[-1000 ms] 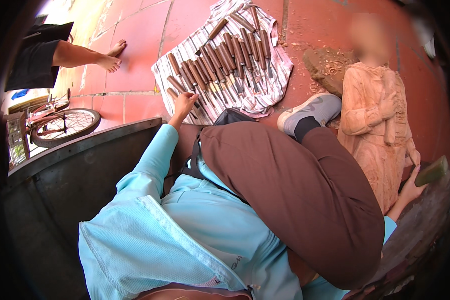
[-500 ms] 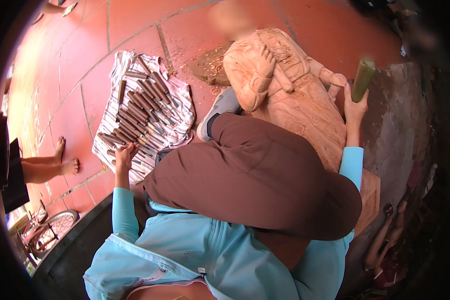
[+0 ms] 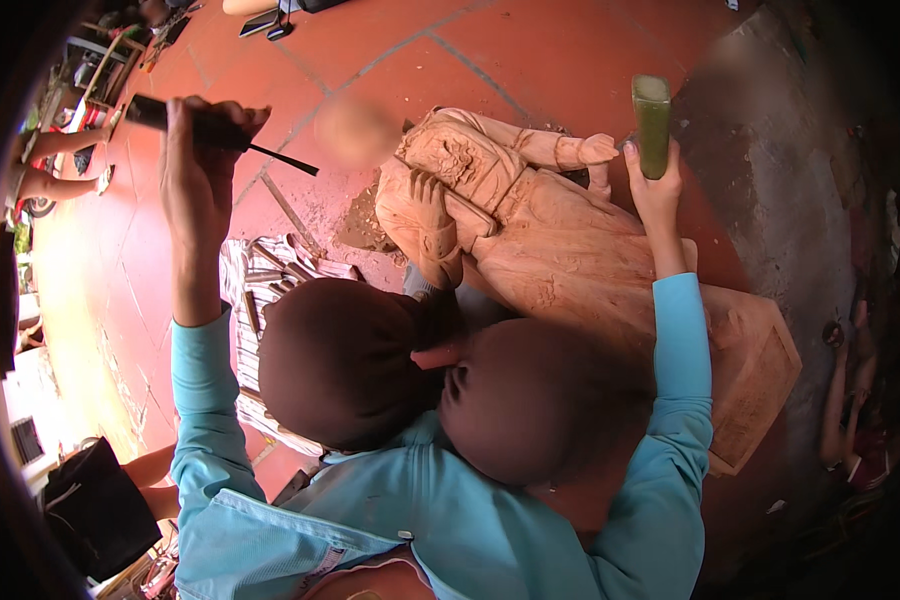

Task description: The person carves a wooden statue of a seated figure using a chisel and a mallet. They repeatedly strike the chisel to shape the torso and clothing details, occasionally switching tools from a nearby set.

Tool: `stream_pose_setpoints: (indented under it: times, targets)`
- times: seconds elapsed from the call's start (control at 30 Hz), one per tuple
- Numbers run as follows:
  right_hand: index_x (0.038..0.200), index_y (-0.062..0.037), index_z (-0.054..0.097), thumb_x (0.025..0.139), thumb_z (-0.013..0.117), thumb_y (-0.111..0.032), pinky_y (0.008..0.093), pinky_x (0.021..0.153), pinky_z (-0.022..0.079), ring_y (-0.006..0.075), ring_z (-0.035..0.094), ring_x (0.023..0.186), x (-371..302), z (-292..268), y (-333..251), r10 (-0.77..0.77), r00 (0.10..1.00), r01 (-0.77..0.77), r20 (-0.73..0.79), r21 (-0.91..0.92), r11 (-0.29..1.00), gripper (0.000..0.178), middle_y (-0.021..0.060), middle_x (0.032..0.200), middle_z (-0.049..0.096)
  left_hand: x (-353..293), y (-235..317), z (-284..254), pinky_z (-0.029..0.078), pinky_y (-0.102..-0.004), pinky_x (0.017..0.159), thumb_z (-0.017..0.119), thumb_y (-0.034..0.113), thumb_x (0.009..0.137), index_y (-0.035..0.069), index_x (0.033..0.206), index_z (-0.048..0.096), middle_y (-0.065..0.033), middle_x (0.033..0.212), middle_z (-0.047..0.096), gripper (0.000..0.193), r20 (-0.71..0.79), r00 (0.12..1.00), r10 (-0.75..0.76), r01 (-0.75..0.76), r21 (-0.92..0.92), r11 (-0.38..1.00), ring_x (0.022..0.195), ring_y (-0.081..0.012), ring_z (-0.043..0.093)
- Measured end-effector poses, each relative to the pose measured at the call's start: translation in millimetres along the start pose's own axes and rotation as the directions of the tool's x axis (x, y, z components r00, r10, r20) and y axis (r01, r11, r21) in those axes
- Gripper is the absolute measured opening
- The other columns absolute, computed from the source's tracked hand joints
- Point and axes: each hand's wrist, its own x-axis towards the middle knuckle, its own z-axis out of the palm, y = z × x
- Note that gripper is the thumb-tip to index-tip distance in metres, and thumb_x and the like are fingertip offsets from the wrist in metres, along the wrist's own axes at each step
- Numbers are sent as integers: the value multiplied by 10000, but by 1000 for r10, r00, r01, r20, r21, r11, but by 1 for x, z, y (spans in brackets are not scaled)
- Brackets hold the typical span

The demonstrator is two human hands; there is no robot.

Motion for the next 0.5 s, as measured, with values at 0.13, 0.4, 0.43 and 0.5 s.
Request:
stream_pose_setpoints:
  times: [0.13, 0.4, 0.43, 0.5]
  targets:
    - [1209, -37, 567, 869, 719, -203, 334, 758, 525, 215, 676, 898, -2, 4, -6, 32, 999, -32, -4, 13, 999, 408, 124, 995, 686, 57, -26, 87, 386, -225, 527, 519, 182, 979, -2, 1091, 545, -7, 717, 502, 217, 259, 960, -107, 103, 29, 994, 557, -80, 459]
    - [1227, -32, 562, 879, 709, -164, 288, 769, 513, 148, 643, 893, 59, -9, -14, 208, 942, -172, 264, -155, 973, 400, 85, 992, 676, 112, -119, 140, 320, -245, 414, 519, 251, 973, 88, 1159, 506, -20, 642, 466, 248, 277, 700, -658, 615, 235, 753, 459, -109, 403]
    - [1240, -32, 557, 877, 708, -150, 280, 783, 507, 138, 634, 902, 72, -8, -10, 155, 934, -111, 321, -151, 982, 410, 82, 1006, 671, 114, -129, 139, 319, -247, 410, 513, 249, 973, 80, 1167, 500, -26, 639, 468, 258, 267, 672, -691, 660, 209, 722, 452, -112, 399]
    - [1263, -23, 543, 865, 711, -121, 272, 805, 499, 132, 632, 917, 91, 0, -4, 118, 907, -95, 404, -75, 993, 443, 87, 1043, 663, 116, -146, 136, 318, -248, 405, 496, 247, 975, 72, 1182, 487, -35, 633, 465, 272, 293, 626, -723, 718, 148, 681, 437, -118, 388]
